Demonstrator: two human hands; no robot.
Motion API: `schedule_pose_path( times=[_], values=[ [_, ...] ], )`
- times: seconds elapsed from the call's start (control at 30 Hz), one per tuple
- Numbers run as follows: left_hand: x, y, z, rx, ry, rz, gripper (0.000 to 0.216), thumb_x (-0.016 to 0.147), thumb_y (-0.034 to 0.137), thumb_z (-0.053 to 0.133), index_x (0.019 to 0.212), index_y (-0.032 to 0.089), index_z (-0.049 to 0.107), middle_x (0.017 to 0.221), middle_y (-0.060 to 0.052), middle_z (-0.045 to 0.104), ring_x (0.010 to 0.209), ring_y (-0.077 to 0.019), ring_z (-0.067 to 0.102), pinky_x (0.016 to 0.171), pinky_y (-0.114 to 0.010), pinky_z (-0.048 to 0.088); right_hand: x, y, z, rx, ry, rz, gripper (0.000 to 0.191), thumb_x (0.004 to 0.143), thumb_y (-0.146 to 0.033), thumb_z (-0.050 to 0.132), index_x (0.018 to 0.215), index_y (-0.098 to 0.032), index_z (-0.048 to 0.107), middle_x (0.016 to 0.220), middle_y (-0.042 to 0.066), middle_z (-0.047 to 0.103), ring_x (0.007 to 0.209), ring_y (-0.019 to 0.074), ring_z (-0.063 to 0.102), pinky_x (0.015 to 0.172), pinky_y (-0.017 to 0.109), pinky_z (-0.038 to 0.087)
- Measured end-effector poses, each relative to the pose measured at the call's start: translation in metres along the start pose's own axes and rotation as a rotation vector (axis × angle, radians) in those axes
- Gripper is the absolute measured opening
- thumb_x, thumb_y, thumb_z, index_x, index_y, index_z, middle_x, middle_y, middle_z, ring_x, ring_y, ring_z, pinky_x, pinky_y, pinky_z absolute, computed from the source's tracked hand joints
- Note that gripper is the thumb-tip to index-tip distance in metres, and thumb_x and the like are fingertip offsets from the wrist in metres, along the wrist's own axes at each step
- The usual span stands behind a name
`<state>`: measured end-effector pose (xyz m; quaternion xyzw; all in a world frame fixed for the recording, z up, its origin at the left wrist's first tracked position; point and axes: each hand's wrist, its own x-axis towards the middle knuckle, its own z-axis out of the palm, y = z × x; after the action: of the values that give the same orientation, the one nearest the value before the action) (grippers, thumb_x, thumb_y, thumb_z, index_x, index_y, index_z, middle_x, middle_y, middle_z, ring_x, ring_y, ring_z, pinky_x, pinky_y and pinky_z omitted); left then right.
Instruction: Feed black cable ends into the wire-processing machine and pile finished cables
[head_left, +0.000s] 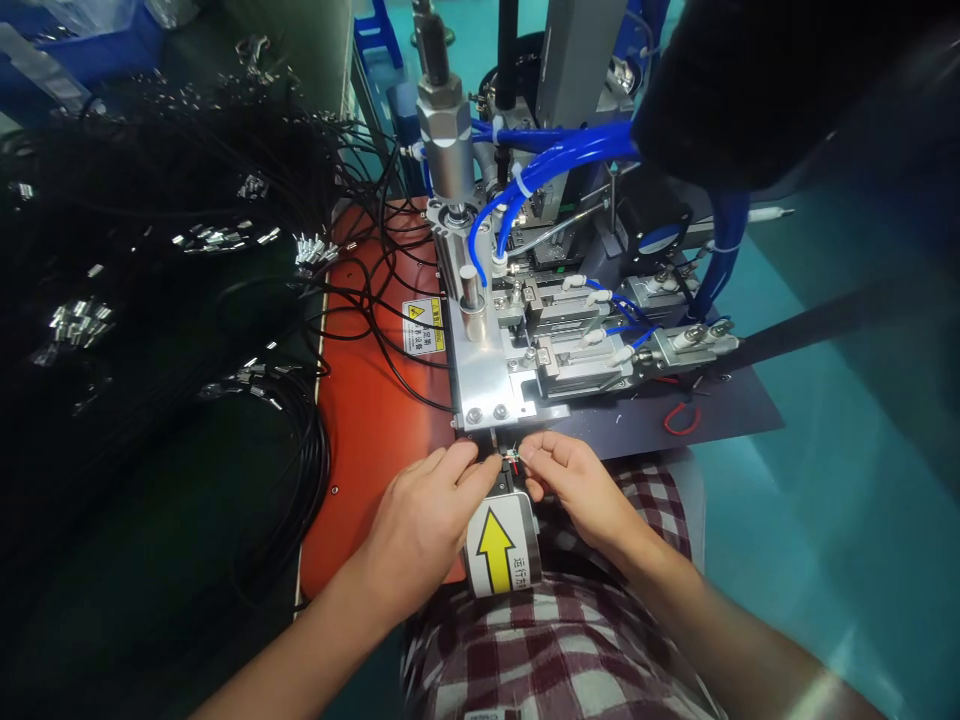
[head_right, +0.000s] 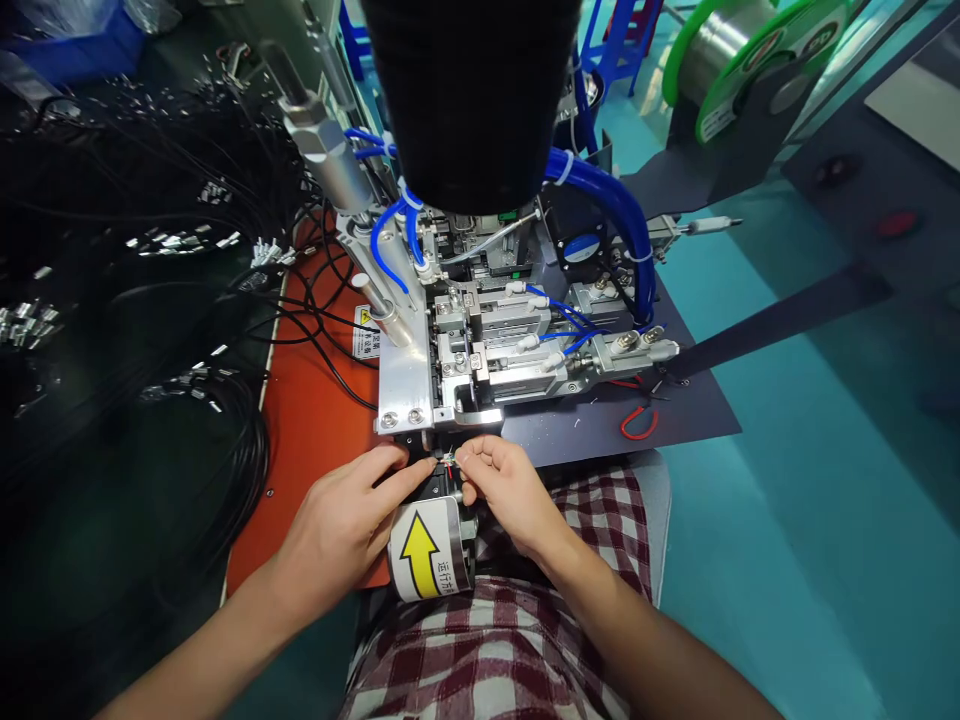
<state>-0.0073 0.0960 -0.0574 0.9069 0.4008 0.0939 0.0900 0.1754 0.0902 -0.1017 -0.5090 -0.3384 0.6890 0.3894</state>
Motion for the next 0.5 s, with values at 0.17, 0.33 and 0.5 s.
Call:
schedule_pose_path(
  times=[0.17, 0.33, 0.5],
  values=[
    [0.001, 0.000, 0.001, 0.023, -0.022, -0.022, 0.031, 0.089, 0.011, 0.038, 0.107, 0.015, 0.063, 0.089, -0.008, 0.061, 0.074, -0.0196, 0.059, 0.061, -0.029, 0.051, -0.004, -0.003, 0.004, -0.138, 0.111, -0.113, 0.028, 0.081, -0.045, 0.060, 0.081, -0.017, 0.059, 0.058, -0.004, 0.049, 0.047, 0.0102, 0.042, 0.045, 0.024, 0.032],
    [-0.001, -0.001, 0.005, 0.025, -0.041, -0.035, 0.029, 0.089, 0.012, 0.040, 0.108, 0.016, 0.061, 0.092, -0.008, 0.061, 0.077, -0.0195, 0.059, 0.063, -0.029, 0.049, -0.004, -0.001, 0.011, -0.289, 0.226, -0.279, 0.017, 0.082, -0.035, 0.060, 0.078, -0.018, 0.060, 0.061, -0.002, 0.052, 0.051, 0.0120, 0.043, 0.048, 0.025, 0.034],
    [-0.002, 0.000, 0.004, 0.018, -0.054, -0.048, 0.026, 0.089, 0.013, 0.044, 0.106, 0.017, 0.062, 0.093, -0.008, 0.061, 0.076, -0.0201, 0.059, 0.062, -0.029, 0.049, -0.003, 0.005, 0.012, -0.452, 0.261, -0.395, 0.013, 0.086, -0.028, 0.056, 0.077, -0.020, 0.057, 0.062, -0.002, 0.053, 0.052, 0.0126, 0.043, 0.051, 0.026, 0.035]
  ],
)
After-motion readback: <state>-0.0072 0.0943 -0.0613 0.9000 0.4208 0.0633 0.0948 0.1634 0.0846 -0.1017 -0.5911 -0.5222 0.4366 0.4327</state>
